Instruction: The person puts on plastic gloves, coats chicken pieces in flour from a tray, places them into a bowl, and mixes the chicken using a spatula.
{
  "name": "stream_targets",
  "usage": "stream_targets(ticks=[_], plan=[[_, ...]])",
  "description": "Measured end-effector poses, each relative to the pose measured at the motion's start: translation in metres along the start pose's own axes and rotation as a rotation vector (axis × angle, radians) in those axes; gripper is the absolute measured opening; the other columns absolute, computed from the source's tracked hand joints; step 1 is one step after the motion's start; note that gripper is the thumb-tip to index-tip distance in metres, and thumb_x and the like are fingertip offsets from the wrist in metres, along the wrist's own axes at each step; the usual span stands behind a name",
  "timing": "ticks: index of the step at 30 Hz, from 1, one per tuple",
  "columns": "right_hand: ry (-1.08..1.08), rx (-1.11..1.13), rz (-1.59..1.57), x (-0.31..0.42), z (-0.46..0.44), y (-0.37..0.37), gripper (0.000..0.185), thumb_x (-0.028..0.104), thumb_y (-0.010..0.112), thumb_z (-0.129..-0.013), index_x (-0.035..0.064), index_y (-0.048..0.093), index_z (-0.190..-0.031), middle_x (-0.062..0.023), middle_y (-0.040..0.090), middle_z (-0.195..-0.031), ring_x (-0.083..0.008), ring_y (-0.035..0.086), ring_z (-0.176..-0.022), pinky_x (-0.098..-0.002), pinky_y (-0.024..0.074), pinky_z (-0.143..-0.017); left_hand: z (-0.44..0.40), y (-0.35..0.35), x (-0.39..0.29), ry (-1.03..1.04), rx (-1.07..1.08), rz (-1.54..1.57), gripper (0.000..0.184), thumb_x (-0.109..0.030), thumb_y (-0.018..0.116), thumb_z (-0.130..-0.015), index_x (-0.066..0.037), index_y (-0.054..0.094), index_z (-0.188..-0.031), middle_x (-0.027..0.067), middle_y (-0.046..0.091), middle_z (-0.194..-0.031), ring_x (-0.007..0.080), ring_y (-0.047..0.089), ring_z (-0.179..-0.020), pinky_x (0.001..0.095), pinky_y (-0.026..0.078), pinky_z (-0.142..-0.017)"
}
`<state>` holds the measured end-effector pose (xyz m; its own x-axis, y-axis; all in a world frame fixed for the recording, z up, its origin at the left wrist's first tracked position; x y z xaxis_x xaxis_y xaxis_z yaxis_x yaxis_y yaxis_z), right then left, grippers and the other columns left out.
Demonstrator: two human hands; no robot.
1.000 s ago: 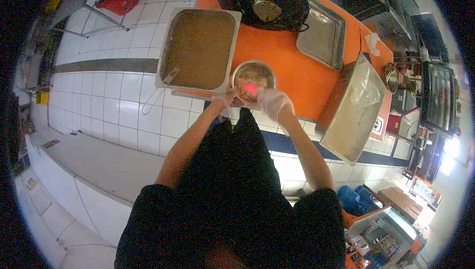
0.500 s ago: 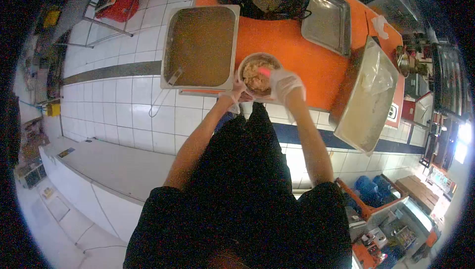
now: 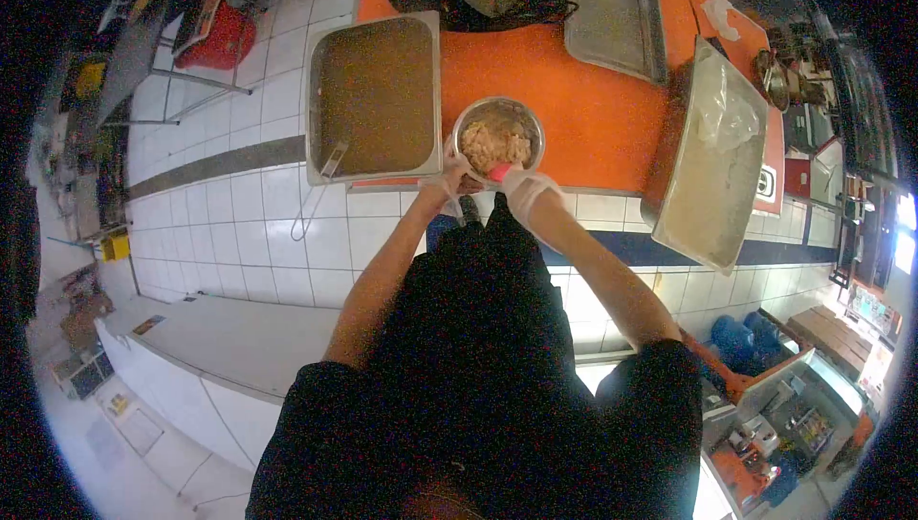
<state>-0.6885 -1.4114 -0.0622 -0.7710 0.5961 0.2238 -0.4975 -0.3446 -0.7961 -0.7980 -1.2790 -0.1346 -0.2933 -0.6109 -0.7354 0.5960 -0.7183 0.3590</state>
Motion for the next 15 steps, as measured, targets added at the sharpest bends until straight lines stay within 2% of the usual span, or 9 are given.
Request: stream_targets(ticks=[1,3,4,5,6,8,12,14,15], plan=[[0.046,-0.037,-0.060,0.003,-0.007,0.016,0.025,0.015,0.050,-0.093,-0.0033,0.063,-0.103,-0.0218,0.069,-0.088,-0.0326,0.070,-0.086,-0.0407,0.0557,-0.069,-0.003,0.000,0.002,0.001,0.006,-0.010,0.047,-0.016,0.047,-0.096,-0.017,0.030,-0.140,0.0162,0.065,-0.094,0.0263,0.070,-0.066,0.0388,0.062,-0.061],[0.008,-0.106,-0.007,0.010,-0.017,0.032,0.029,0.021,0.049,-0.093,-0.0018,0.066,-0.101,-0.0217,0.070,-0.089,-0.0337,0.070,-0.088,-0.0418,0.0554,-0.073,-0.014,-0.006,0.015,-0.096,-0.023,0.058,0.064,-0.014,0.054,-0.094,-0.026,0.020,-0.146,0.0177,0.061,-0.110,0.0287,0.071,-0.068,0.0393,0.063,-0.058],[-0.070,-0.143,0.092,0.012,-0.021,0.031,0.031,0.023,0.049,-0.094,-0.0010,0.067,-0.100,-0.0216,0.070,-0.090,-0.0343,0.070,-0.089,-0.0424,0.0553,-0.075,-0.014,-0.005,0.017,-0.092,-0.021,0.055,0.064,-0.014,0.054,-0.094,-0.026,0.020,-0.146,0.0177,0.061,-0.110,0.0287,0.071,-0.068,0.0393,0.063,-0.058],[-0.160,-0.171,0.195,0.017,-0.016,0.010,0.033,0.026,0.049,-0.094,-0.0002,0.068,-0.099,-0.0216,0.070,-0.091,-0.0349,0.070,-0.090,-0.0430,0.0551,-0.077,-0.013,-0.005,0.014,-0.022,-0.019,0.017,0.054,-0.014,0.049,-0.094,-0.022,0.026,-0.142,0.0174,0.062,-0.102,0.0282,0.070,-0.067,0.0394,0.062,-0.057],[-0.162,-0.179,0.196,0.009,-0.007,-0.017,0.033,0.026,0.049,-0.094,-0.0002,0.068,-0.099,-0.0216,0.070,-0.091,-0.0349,0.070,-0.090,-0.0430,0.0551,-0.077,-0.013,-0.005,0.012,0.049,-0.020,-0.021,0.045,-0.014,0.044,-0.095,-0.018,0.032,-0.138,0.0171,0.063,-0.095,0.0277,0.070,-0.065,0.0395,0.061,-0.056],[-0.269,-0.090,0.242,-0.007,0.005,-0.053,0.017,0.011,0.055,-0.086,0.0018,0.068,-0.090,-0.0176,0.070,-0.084,-0.0308,0.071,-0.078,-0.0399,0.0565,-0.066,-0.015,-0.008,0.013,0.094,-0.010,-0.049,0.048,-0.014,0.046,-0.095,-0.019,0.030,-0.140,0.0168,0.063,-0.097,0.0278,0.070,-0.066,0.0395,0.062,-0.056],[-0.177,-0.183,0.184,-0.017,-0.022,-0.072,0.016,0.013,0.057,-0.085,0.0002,0.067,-0.086,-0.0174,0.070,-0.082,-0.0330,0.070,-0.079,-0.0395,0.0563,-0.066,-0.012,-0.011,0.014,0.104,0.014,-0.071,0.054,-0.013,0.048,-0.094,-0.021,0.026,-0.143,0.0163,0.062,-0.101,0.0280,0.070,-0.069,0.0397,0.062,-0.057],[-0.380,-0.291,0.157,-0.002,-0.039,-0.055,0.020,0.016,0.056,-0.089,-0.0006,0.066,-0.093,-0.0179,0.070,-0.087,-0.0327,0.071,-0.083,-0.0404,0.0562,-0.065,-0.019,-0.011,0.016,0.123,0.036,-0.076,0.057,-0.013,0.050,-0.094,-0.023,0.024,-0.145,0.0160,0.062,-0.103,0.0281,0.070,-0.071,0.0397,0.063,-0.057],[-0.373,-0.301,0.156,0.003,-0.036,-0.046,0.020,0.016,0.056,-0.089,-0.0006,0.066,-0.093,-0.0179,0.070,-0.087,-0.0327,0.071,-0.083,-0.0404,0.0562,-0.065,-0.023,-0.011,0.016,0.147,0.058,-0.080,0.059,-0.013,0.050,-0.094,-0.023,0.023,-0.145,0.0159,0.062,-0.104,0.0282,0.070,-0.071,0.0398,0.063,-0.058]])
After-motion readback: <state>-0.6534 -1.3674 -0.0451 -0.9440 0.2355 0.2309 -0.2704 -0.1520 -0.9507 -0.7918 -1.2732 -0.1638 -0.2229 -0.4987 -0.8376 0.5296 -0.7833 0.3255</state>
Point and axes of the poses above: each hand's wrist, its own z-axis away from the middle knuckle, its own y-axis out of the palm, x = y × z, the point moved 4 cm from there along -z, towards the middle knuckle
